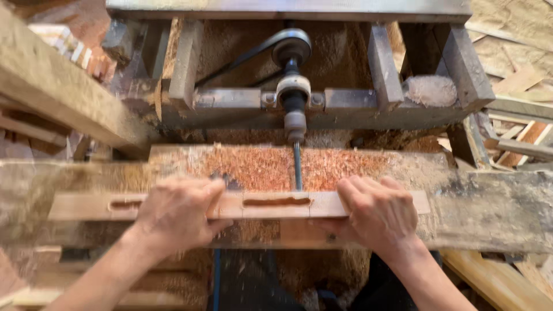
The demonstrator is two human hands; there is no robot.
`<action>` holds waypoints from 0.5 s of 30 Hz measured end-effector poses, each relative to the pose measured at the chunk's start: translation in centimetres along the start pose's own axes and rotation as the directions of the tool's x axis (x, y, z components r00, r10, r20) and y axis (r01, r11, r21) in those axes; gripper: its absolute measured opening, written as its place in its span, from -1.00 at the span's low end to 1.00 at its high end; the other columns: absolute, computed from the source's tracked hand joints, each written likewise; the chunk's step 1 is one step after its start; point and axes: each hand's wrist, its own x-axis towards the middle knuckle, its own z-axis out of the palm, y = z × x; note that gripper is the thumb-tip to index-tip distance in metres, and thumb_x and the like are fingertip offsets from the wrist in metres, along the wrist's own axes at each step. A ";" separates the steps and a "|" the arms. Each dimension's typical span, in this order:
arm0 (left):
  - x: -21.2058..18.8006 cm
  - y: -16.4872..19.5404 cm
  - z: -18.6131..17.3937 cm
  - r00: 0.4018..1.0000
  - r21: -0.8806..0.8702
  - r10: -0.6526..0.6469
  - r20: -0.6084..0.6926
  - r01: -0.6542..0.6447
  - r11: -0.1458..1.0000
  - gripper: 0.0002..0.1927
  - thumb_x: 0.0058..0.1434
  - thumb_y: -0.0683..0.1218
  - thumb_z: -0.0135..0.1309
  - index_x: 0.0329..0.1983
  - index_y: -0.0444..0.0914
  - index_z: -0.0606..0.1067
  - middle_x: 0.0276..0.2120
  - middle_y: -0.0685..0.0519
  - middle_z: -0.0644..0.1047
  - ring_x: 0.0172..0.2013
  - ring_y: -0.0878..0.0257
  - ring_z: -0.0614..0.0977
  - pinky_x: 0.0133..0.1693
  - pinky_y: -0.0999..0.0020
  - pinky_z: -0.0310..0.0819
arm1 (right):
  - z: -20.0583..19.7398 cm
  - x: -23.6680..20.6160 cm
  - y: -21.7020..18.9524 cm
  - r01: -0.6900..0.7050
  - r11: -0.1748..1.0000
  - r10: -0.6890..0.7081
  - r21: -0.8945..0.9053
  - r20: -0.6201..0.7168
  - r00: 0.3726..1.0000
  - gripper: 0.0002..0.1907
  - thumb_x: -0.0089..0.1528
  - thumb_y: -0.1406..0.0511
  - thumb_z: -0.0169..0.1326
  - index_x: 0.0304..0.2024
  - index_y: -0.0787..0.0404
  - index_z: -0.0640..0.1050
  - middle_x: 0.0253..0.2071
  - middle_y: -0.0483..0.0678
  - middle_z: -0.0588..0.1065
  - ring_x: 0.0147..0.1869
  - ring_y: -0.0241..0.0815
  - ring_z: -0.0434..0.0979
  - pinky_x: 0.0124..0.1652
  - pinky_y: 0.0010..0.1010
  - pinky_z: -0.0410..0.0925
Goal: The person uses a foot-powered drill press to bore a series of holes along a marked line on a wooden plank. They repeatedly position the plank under the drill bit, operate the pedal to lower the bit, and advance the plank to create overlapping holes that form elongated slots.
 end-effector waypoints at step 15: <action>-4.3 5.4 2.5 0.820 0.217 0.156 -0.551 -0.041 0.975 -0.78 0.01 -0.19 0.08 -0.23 -0.30 0.53 -0.20 -0.10 0.67 -0.16 0.02 0.71 -0.11 0.15 0.55 | -0.2 -6.3 -0.2 -0.007 0.996 -0.020 -0.089 -0.291 0.957 -0.61 0.19 -0.06 0.07 -0.37 0.09 0.57 -0.32 -0.12 0.61 -0.25 -0.20 0.61 -0.18 -0.25 0.32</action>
